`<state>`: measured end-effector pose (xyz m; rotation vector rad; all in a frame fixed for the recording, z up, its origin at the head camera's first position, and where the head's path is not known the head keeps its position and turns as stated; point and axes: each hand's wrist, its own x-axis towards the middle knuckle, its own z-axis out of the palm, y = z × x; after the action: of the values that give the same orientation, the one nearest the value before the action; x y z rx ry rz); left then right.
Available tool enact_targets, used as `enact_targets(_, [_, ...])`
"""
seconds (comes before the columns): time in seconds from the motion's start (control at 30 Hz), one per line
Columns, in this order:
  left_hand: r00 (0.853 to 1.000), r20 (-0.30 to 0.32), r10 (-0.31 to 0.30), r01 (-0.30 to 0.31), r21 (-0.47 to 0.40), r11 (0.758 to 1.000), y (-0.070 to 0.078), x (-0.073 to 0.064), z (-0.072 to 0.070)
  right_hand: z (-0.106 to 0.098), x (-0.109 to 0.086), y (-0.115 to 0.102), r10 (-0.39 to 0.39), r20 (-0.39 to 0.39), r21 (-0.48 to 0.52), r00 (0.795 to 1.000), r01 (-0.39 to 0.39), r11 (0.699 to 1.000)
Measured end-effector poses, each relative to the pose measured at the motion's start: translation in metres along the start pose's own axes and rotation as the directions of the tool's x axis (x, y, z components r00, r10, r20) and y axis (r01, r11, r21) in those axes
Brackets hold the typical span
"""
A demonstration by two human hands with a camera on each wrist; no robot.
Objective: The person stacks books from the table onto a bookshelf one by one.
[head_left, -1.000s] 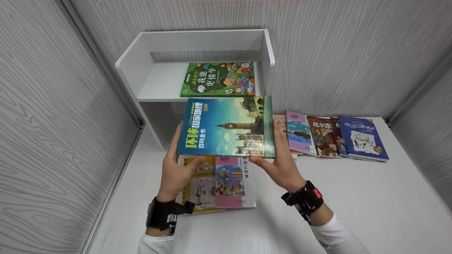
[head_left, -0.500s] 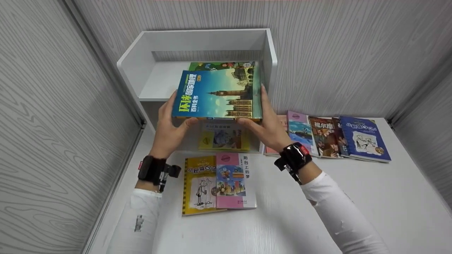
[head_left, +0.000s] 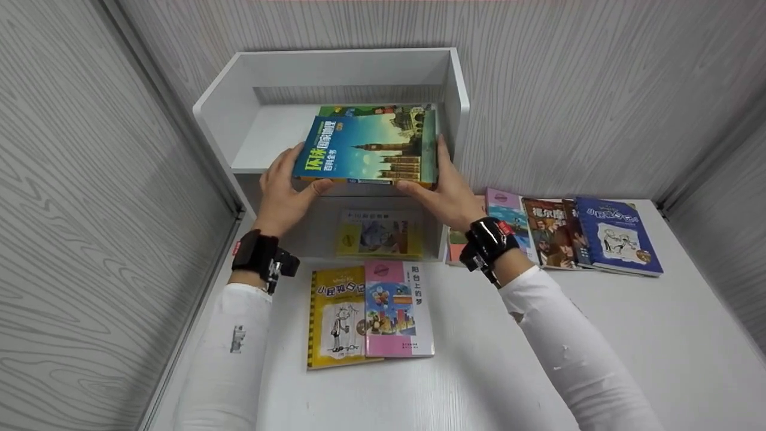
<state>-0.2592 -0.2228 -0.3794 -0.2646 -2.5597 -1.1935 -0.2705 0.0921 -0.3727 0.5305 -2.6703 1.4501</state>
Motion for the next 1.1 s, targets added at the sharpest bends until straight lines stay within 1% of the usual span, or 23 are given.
enact_targets(0.1, [0.999,0.013,-0.031,0.03,0.045,0.999,0.0,0.002,0.002,0.002,0.003,0.006,-0.013,-0.003,0.008,1.0,0.013,1.0])
enact_targets(0.23, [0.999,0.012,-0.039,0.037,0.102,0.994,0.0,0.001,0.002,0.002,0.003,0.01,-0.029,0.005,-0.007,1.0,0.029,1.0])
enact_targets(0.33, [0.999,0.019,-0.047,0.044,0.137,0.99,0.0,0.003,0.002,-0.001,0.002,0.011,-0.019,0.025,-0.066,1.0,0.02,0.998])
enact_targets(0.43, [0.998,0.036,-0.056,0.05,0.158,0.986,0.0,0.003,0.0,-0.004,0.001,0.012,-0.03,0.035,-0.156,0.999,0.035,0.987])
enact_targets(0.5, [0.998,0.047,-0.048,0.04,0.169,0.985,0.0,0.003,-0.002,-0.004,0.001,0.013,-0.046,0.027,-0.211,0.999,0.05,0.976])
enact_targets(0.57, [0.998,0.054,-0.035,0.025,0.182,0.983,0.0,0.002,-0.003,-0.004,0.001,0.014,-0.066,0.017,-0.241,0.998,0.068,0.968])
enact_targets(0.7, [0.998,0.059,-0.012,-0.001,0.227,0.974,0.0,0.002,-0.006,-0.003,0.001,0.015,-0.088,-0.002,-0.257,0.996,0.085,0.963])
enact_targets(0.87, [0.999,0.035,0.0,-0.01,0.284,0.959,0.0,0.004,-0.006,-0.003,0.004,0.014,-0.097,-0.017,-0.274,0.995,0.089,0.958])
enact_targets(1.0, [1.0,0.001,-0.01,0.009,0.302,0.953,0.004,0.006,-0.005,-0.003,0.006,0.014,-0.118,-0.042,-0.297,0.992,0.101,0.95])
enact_targets(1.1, [0.999,-0.037,-0.016,0.027,0.318,0.948,0.007,0.008,-0.002,-0.002,0.006,0.015,-0.135,-0.062,-0.321,0.989,0.108,0.941])
